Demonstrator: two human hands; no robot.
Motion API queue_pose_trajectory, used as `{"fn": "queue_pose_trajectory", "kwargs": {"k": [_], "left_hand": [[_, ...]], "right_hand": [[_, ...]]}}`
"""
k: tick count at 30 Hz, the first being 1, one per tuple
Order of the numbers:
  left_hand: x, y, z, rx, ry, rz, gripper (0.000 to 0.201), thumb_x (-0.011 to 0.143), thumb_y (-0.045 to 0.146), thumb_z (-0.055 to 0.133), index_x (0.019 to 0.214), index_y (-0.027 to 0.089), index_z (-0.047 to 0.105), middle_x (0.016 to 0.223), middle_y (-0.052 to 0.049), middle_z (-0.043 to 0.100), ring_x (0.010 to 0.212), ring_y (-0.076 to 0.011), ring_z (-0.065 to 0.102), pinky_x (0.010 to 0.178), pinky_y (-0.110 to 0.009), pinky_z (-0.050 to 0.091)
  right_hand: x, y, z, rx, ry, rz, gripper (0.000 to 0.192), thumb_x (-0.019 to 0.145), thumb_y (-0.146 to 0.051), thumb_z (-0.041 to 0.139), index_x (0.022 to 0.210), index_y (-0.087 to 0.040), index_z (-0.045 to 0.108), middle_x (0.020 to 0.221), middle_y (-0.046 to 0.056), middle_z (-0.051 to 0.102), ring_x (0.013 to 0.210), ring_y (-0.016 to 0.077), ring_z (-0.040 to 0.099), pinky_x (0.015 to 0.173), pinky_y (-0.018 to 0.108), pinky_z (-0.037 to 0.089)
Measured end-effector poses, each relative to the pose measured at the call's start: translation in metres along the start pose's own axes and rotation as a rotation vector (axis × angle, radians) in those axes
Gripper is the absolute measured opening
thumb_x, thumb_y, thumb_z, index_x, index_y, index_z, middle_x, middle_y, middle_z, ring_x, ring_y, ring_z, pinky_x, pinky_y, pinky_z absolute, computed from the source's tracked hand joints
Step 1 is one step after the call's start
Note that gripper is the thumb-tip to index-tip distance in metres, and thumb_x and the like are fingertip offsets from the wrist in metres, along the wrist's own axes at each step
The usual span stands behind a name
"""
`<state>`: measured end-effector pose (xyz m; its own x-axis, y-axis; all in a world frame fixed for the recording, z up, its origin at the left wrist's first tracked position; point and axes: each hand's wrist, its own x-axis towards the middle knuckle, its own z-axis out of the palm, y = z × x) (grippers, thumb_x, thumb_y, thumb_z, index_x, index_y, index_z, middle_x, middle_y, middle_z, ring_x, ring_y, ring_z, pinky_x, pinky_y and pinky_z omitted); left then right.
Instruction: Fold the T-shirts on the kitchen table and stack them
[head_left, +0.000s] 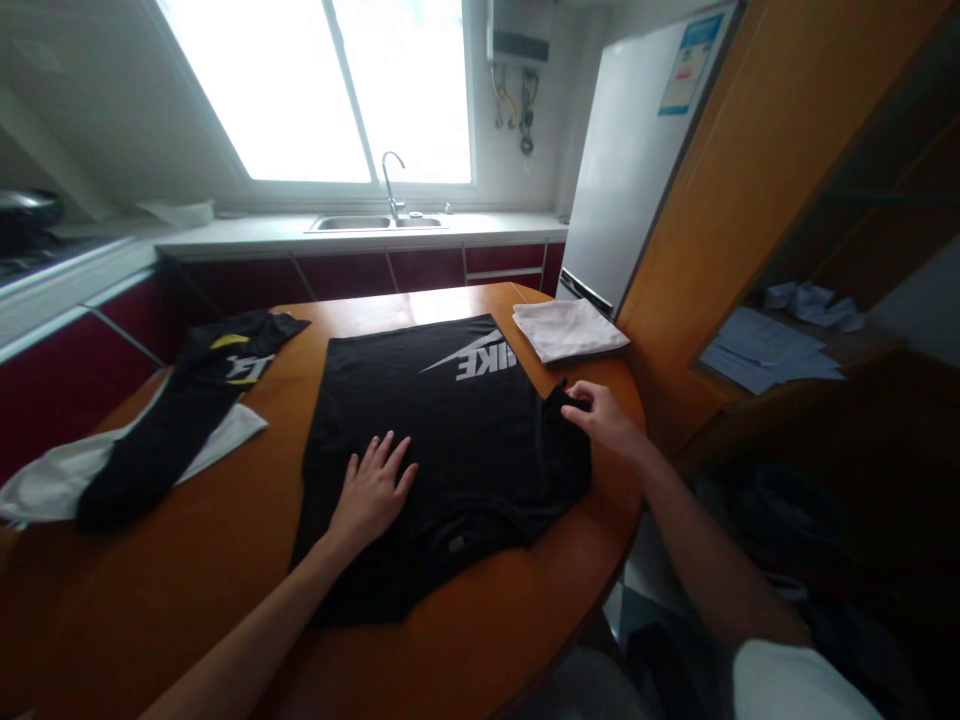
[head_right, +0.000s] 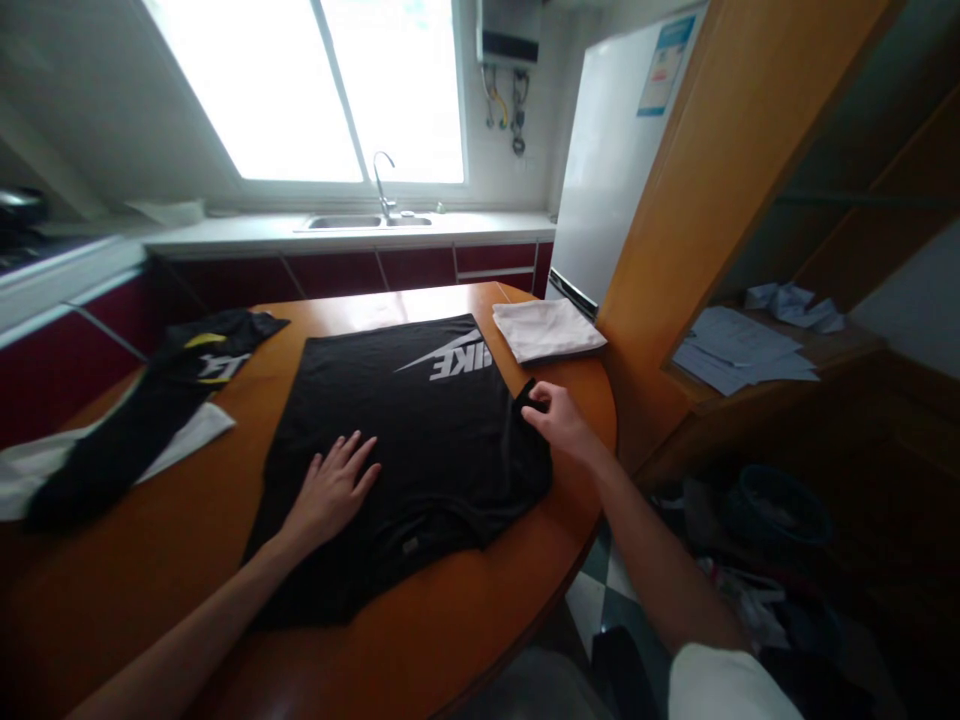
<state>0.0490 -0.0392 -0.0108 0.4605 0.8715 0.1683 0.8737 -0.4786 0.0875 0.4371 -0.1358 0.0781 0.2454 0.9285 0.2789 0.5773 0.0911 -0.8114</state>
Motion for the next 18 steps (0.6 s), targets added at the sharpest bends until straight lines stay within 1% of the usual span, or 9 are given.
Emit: {"fn": "queue_pose_trajectory", "kwargs": {"k": [2,3,5,6,7,10,12,15,18], "left_hand": [[0.0,0.001,-0.001,0.007,-0.011,0.0,0.055,0.102,0.044,0.037,0.15,0.019,0.047,0.161,-0.012,0.036,0.151,-0.0333,0.026,0.12,-0.058,0.025],[0.0,0.001,-0.001,0.01,-0.015,0.0,0.056,0.102,0.044,0.037,0.151,0.019,0.047,0.161,-0.012,0.036,0.151,-0.0331,0.026,0.12,-0.058,0.025],[-0.001,0.002,-0.002,0.011,-0.019,0.0,0.056,0.102,0.044,0.035,0.151,0.019,0.047,0.161,-0.012,0.035,0.151,-0.0331,0.026,0.12,-0.058,0.025],[-0.001,0.002,-0.002,0.008,-0.021,-0.002,0.056,0.102,0.044,0.035,0.151,0.018,0.046,0.162,-0.012,0.035,0.151,-0.0332,0.026,0.12,-0.058,0.025],[-0.001,0.002,-0.003,0.002,-0.023,-0.003,0.056,0.102,0.044,0.035,0.151,0.018,0.046,0.162,-0.012,0.035,0.151,-0.0331,0.026,0.12,-0.058,0.025],[-0.001,0.002,-0.003,-0.018,-0.019,-0.001,0.057,0.102,0.046,0.035,0.151,0.019,0.046,0.161,-0.012,0.036,0.152,-0.0327,0.026,0.12,-0.058,0.024],[-0.001,0.002,-0.002,-0.029,-0.011,0.0,0.057,0.101,0.046,0.035,0.151,0.02,0.047,0.161,-0.012,0.037,0.151,-0.0331,0.026,0.119,-0.059,0.025],[-0.001,0.001,-0.001,-0.036,-0.01,-0.001,0.057,0.101,0.047,0.035,0.151,0.02,0.047,0.16,-0.012,0.038,0.151,-0.0337,0.027,0.118,-0.059,0.025],[-0.001,0.001,-0.001,-0.036,-0.01,0.0,0.058,0.101,0.047,0.034,0.151,0.02,0.046,0.161,-0.012,0.037,0.151,-0.0332,0.026,0.119,-0.058,0.024]], "right_hand": [[-0.007,-0.019,0.024,0.019,-0.06,-0.047,0.02,0.076,-0.034,0.067,0.088,-0.019,0.064,0.09,0.003,0.067,0.083,0.019,0.062,0.077,0.031,0.049],[-0.011,-0.025,0.035,0.031,-0.135,-0.065,0.023,0.077,-0.035,0.068,0.093,-0.018,0.065,0.096,0.005,0.068,0.084,0.0188,0.062,0.076,0.031,0.05],[-0.016,-0.031,0.051,0.049,-0.297,-0.076,0.03,0.081,-0.039,0.068,0.104,-0.018,0.067,0.103,0.007,0.07,0.082,0.0183,0.065,0.074,0.03,0.051],[-0.017,-0.03,0.055,0.046,-0.337,-0.072,0.031,0.084,-0.039,0.065,0.107,-0.019,0.068,0.104,0.007,0.071,0.083,0.0183,0.066,0.074,0.03,0.052],[-0.016,-0.027,0.056,0.034,-0.324,-0.063,0.03,0.088,-0.039,0.061,0.109,-0.019,0.069,0.104,0.007,0.072,0.085,0.0186,0.067,0.077,0.03,0.052],[-0.008,-0.008,0.049,-0.062,-0.076,-0.039,0.029,0.094,-0.027,0.047,0.108,-0.019,0.071,0.106,0.008,0.073,0.098,0.0202,0.067,0.091,0.033,0.052],[-0.002,0.006,0.045,-0.14,0.024,-0.05,0.035,0.091,-0.017,0.042,0.108,-0.018,0.072,0.113,0.009,0.073,0.108,0.0207,0.066,0.099,0.035,0.049],[-0.002,0.023,0.05,-0.252,-0.058,-0.115,0.045,0.09,-0.011,0.036,0.116,-0.019,0.072,0.125,0.009,0.069,0.122,0.0197,0.06,0.11,0.037,0.043],[-0.008,0.032,0.064,-0.412,-0.239,-0.198,0.047,0.097,-0.023,0.039,0.14,-0.019,0.058,0.15,0.009,0.053,0.144,0.021,0.041,0.121,0.044,0.029]]}}
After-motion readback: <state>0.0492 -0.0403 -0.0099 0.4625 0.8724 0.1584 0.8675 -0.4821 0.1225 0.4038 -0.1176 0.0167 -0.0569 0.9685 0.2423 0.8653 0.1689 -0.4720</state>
